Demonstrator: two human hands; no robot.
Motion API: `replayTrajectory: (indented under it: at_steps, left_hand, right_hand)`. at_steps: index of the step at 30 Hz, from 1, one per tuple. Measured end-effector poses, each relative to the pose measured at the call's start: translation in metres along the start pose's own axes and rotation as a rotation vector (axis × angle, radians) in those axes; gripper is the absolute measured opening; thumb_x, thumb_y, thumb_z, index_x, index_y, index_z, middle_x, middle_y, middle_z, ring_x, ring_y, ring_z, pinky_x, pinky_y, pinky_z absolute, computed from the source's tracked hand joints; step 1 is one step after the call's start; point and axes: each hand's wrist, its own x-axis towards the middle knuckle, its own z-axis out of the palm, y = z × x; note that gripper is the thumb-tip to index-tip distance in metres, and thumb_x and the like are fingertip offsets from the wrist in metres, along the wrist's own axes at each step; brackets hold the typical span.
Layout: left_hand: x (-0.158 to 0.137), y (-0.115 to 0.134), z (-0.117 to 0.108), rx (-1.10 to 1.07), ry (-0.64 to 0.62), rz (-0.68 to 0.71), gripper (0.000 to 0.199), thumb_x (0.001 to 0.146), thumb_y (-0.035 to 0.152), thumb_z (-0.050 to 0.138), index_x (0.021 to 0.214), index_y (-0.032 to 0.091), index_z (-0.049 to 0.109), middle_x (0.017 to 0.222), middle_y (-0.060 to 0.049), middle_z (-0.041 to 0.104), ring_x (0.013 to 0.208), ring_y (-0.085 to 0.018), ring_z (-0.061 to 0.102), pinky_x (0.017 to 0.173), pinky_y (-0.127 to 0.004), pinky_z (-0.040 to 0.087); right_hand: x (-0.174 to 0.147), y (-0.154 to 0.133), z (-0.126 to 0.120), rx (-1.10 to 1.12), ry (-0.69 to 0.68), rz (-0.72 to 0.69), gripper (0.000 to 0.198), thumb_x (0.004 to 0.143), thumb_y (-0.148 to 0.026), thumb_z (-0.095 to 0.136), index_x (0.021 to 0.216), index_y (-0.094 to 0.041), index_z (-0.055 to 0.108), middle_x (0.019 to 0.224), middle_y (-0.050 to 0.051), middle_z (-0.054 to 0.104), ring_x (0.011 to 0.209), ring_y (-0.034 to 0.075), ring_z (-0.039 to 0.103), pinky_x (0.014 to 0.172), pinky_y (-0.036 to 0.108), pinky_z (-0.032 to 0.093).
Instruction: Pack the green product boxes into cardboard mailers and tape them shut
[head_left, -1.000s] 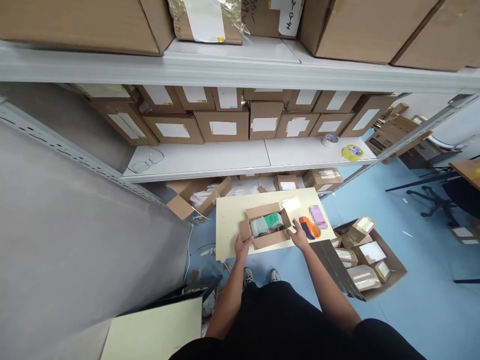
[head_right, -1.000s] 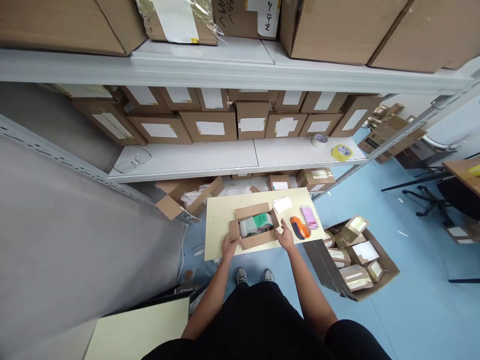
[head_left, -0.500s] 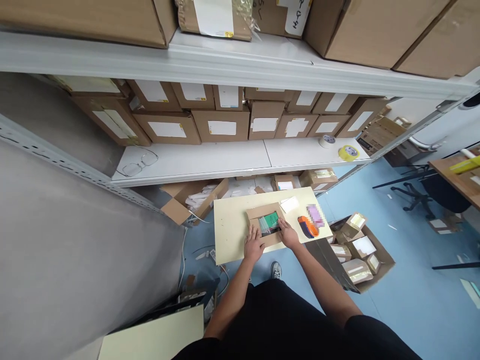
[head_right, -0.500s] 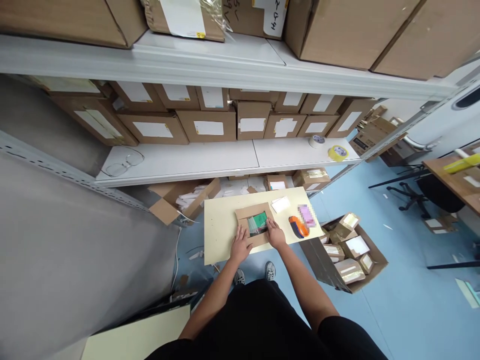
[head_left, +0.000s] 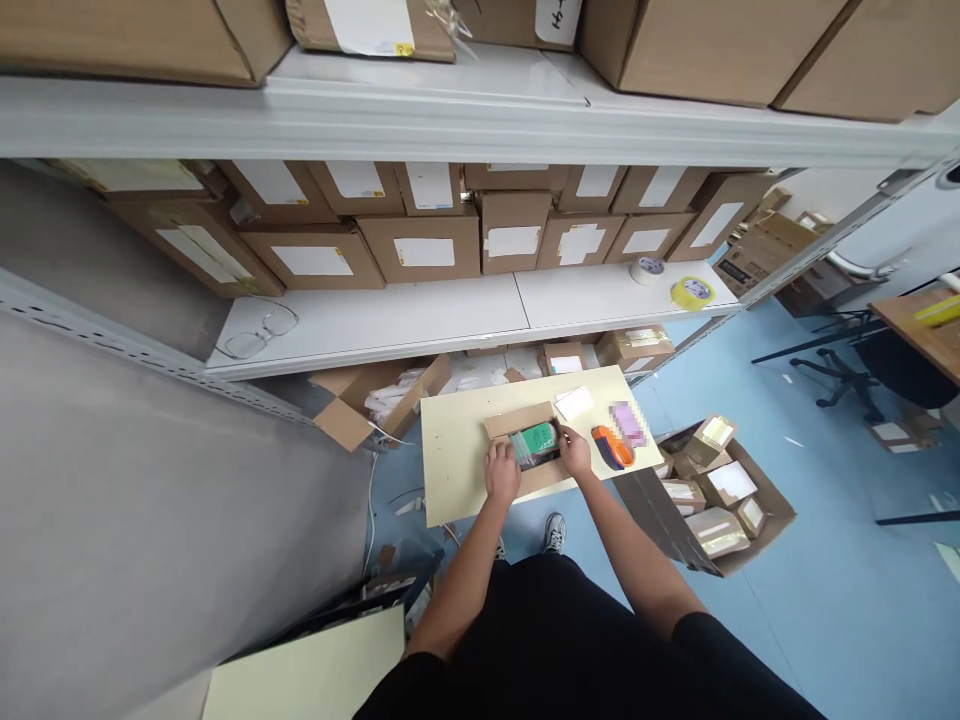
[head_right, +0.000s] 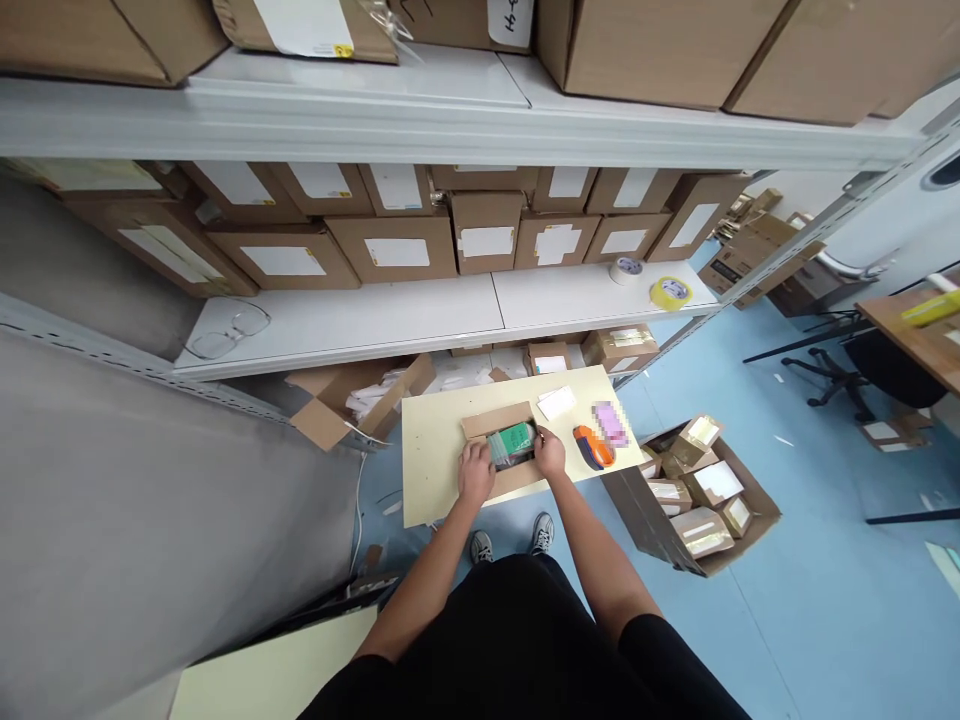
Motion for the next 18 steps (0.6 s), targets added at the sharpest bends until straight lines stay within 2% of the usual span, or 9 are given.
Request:
replayTrajectory:
  at_steps: [4,7,10,13,16,18]
  left_hand:
    - [0.029,0.017,0.0,-0.058,-0.085,0.114,0.068,0.085,0.006,0.059,0.151,0.022,0.052,0.148,-0.013,0.057,0.134,-0.028,0.053,0.117,-0.04,0.04]
    - [0.039,0.027,0.007,0.031,-0.142,0.148,0.062,0.083,0.01,0.067,0.143,0.024,0.059,0.147,-0.013,0.056,0.134,-0.032,0.051,0.115,-0.045,0.04]
    - [0.041,0.031,0.014,0.11,-0.153,0.164,0.061,0.083,0.016,0.072,0.142,0.025,0.059,0.151,-0.014,0.052,0.138,-0.034,0.045,0.115,-0.047,0.038]
    - [0.045,0.035,0.019,0.08,-0.165,0.187,0.072,0.085,0.022,0.074,0.152,0.026,0.048,0.154,-0.011,0.05,0.138,-0.032,0.045,0.114,-0.042,0.039]
    - [0.053,0.044,0.022,0.059,-0.152,0.153,0.073,0.087,0.029,0.074,0.154,0.024,0.045,0.147,-0.012,0.054,0.136,-0.031,0.048,0.111,-0.039,0.041]
    - [0.06,0.052,0.021,0.074,-0.146,0.118,0.068,0.087,0.029,0.074,0.149,0.021,0.048,0.142,-0.013,0.057,0.133,-0.031,0.05,0.108,-0.039,0.042]
  right_hand:
    - [0.001,0.023,-0.019,0.082,0.047,0.078,0.043,0.088,-0.034,0.04,0.103,-0.016,0.076,0.085,0.011,0.078,0.076,0.026,0.07,0.07,0.032,0.055]
    - [0.004,0.034,-0.029,0.112,0.007,0.095,0.044,0.089,-0.038,0.038,0.098,-0.015,0.074,0.079,0.011,0.076,0.071,0.025,0.069,0.066,0.031,0.053]
    - [0.007,0.037,-0.03,0.13,-0.038,0.087,0.043,0.09,-0.036,0.038,0.104,-0.014,0.073,0.083,0.011,0.077,0.074,0.025,0.07,0.069,0.032,0.054]
    - [0.006,0.037,-0.024,0.13,-0.048,0.076,0.044,0.093,-0.034,0.038,0.114,-0.014,0.071,0.094,0.013,0.079,0.082,0.027,0.073,0.075,0.033,0.056]
    - [0.005,0.039,-0.017,0.134,-0.061,0.066,0.045,0.095,-0.031,0.037,0.122,-0.015,0.069,0.101,0.012,0.08,0.089,0.026,0.075,0.079,0.032,0.056]
    - [0.006,0.041,-0.015,0.123,-0.083,0.058,0.044,0.096,-0.03,0.037,0.125,-0.015,0.068,0.099,0.011,0.08,0.087,0.025,0.075,0.078,0.031,0.056]
